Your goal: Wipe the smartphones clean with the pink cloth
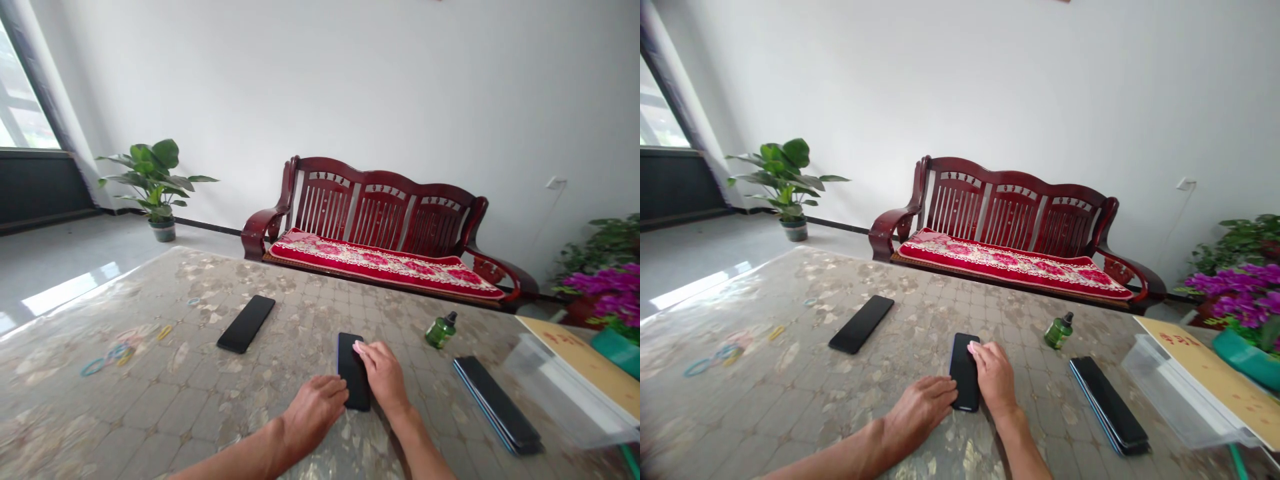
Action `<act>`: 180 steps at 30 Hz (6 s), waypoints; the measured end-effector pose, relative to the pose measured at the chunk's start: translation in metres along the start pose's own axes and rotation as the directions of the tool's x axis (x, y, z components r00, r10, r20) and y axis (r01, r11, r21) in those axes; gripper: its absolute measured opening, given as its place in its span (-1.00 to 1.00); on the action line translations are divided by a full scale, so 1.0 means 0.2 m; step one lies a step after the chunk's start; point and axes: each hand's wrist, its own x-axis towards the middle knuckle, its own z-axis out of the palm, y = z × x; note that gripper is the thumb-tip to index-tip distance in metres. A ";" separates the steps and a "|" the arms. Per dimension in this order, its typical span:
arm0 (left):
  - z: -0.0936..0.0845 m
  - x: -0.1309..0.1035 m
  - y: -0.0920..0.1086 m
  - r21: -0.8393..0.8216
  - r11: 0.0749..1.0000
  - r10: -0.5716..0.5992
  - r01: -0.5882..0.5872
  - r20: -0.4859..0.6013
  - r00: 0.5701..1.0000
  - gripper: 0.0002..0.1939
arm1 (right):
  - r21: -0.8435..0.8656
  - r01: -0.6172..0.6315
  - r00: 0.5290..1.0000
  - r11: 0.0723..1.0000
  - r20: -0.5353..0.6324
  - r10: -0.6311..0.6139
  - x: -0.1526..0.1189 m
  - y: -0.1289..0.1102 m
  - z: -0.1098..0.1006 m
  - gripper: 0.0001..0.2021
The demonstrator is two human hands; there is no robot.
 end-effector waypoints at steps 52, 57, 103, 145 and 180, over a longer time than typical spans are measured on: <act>-0.20 0.13 0.07 0.182 0.903 -0.418 0.389 0.167 0.893 -0.34 | 0.392 -0.228 0.929 0.891 -0.188 0.320 0.02 0.15 -0.02 -0.59; -0.15 0.08 0.12 0.039 0.952 -0.305 0.304 0.226 0.925 -0.63 | 0.069 -0.080 0.992 0.994 -0.093 0.086 -0.04 0.05 -0.01 -0.66; -0.10 0.09 0.10 0.068 0.984 -0.168 0.162 0.085 0.982 -0.82 | -0.427 0.032 0.973 0.904 0.219 0.069 0.11 -0.08 -0.03 -0.63; -0.08 0.04 0.11 0.081 0.996 -0.025 0.021 0.053 0.998 -0.93 | -0.432 0.080 0.965 0.898 0.258 0.039 0.13 -0.14 -0.01 -0.67; 0.02 0.01 0.06 0.203 0.976 0.095 -0.077 -0.079 0.992 -0.74 | -0.383 0.155 0.942 0.911 0.336 -0.019 0.09 -0.21 -0.03 -0.68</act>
